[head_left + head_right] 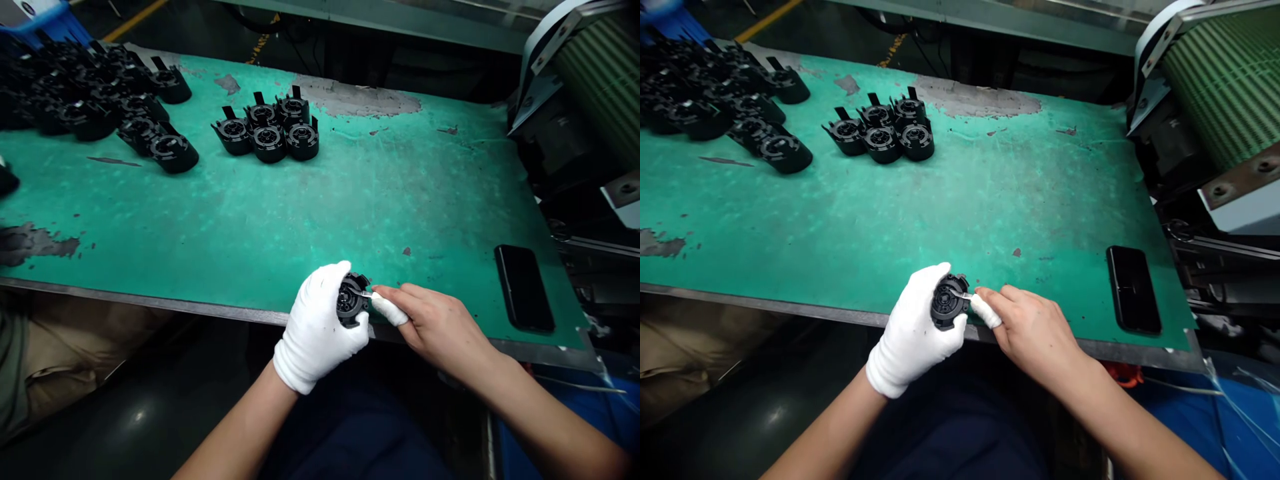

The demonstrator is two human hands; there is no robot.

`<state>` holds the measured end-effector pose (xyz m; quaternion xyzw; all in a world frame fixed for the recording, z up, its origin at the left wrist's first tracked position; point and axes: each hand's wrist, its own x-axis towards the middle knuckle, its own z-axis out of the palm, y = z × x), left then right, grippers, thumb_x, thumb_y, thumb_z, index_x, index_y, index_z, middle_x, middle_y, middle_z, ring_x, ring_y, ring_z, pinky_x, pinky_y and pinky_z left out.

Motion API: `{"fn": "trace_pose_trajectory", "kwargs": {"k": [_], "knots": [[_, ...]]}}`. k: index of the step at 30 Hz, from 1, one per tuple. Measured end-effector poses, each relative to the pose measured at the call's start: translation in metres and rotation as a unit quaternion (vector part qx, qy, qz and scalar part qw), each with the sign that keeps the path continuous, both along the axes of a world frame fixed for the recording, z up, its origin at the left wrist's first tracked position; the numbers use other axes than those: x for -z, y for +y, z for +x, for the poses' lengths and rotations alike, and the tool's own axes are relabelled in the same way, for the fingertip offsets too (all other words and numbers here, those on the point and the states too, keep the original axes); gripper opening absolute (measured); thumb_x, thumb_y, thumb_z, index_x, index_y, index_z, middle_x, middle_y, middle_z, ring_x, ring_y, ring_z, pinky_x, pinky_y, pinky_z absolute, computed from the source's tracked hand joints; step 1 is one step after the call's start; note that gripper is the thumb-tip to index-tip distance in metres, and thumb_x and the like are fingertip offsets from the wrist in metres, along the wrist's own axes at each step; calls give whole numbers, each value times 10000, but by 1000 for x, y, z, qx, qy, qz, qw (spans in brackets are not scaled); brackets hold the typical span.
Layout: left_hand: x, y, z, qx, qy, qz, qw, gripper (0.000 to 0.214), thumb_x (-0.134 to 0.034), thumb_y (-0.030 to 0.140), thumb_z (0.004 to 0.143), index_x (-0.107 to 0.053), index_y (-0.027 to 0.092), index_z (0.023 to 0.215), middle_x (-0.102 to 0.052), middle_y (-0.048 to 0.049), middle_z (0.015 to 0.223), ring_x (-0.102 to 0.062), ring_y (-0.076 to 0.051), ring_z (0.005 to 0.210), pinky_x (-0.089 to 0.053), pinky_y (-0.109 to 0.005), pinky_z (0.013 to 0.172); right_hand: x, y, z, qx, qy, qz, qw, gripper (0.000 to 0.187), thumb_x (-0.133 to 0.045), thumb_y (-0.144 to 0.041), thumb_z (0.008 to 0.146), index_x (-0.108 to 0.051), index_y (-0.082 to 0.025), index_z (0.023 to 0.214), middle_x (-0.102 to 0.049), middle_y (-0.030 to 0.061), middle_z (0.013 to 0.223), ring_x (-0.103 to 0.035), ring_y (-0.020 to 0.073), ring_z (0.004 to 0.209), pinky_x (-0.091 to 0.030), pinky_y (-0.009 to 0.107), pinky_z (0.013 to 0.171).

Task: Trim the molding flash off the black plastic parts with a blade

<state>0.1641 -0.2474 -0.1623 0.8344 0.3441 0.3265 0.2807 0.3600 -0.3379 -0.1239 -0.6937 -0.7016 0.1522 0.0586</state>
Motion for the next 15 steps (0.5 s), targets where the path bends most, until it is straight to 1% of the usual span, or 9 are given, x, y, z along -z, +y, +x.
{"fn": "trace_pose_trajectory", "kwargs": {"k": [5,9,15], "knots": [[-3,0,1,-6,-7,5,1000,673,-691,236,760,-451,112,1376,-599,-142,1251,-586,-263,1204,-517,-433,1078,1,-1,1,0,5,-5,1000,361,-448,-294,1039,-603,-306,1365,-656,4,895,-648,196,784,-429,313,645],[-4,1,1,-2,-8,2,1000,668,-698,232,758,-452,118,1367,-603,-145,1247,-585,-272,1209,-518,-443,1076,2,0,0,3,26,1,1000,363,-452,-275,1034,-612,-283,1360,-663,11,914,-649,193,808,-438,312,658],[-5,1,2,2,-6,-3,1000,668,-697,228,757,-447,127,1368,-605,-143,1251,-583,-272,1210,-514,-452,1081,3,-1,-2,1,9,15,1000,360,-446,-277,1036,-616,-275,1353,-644,12,888,-638,196,788,-428,318,649]]}}
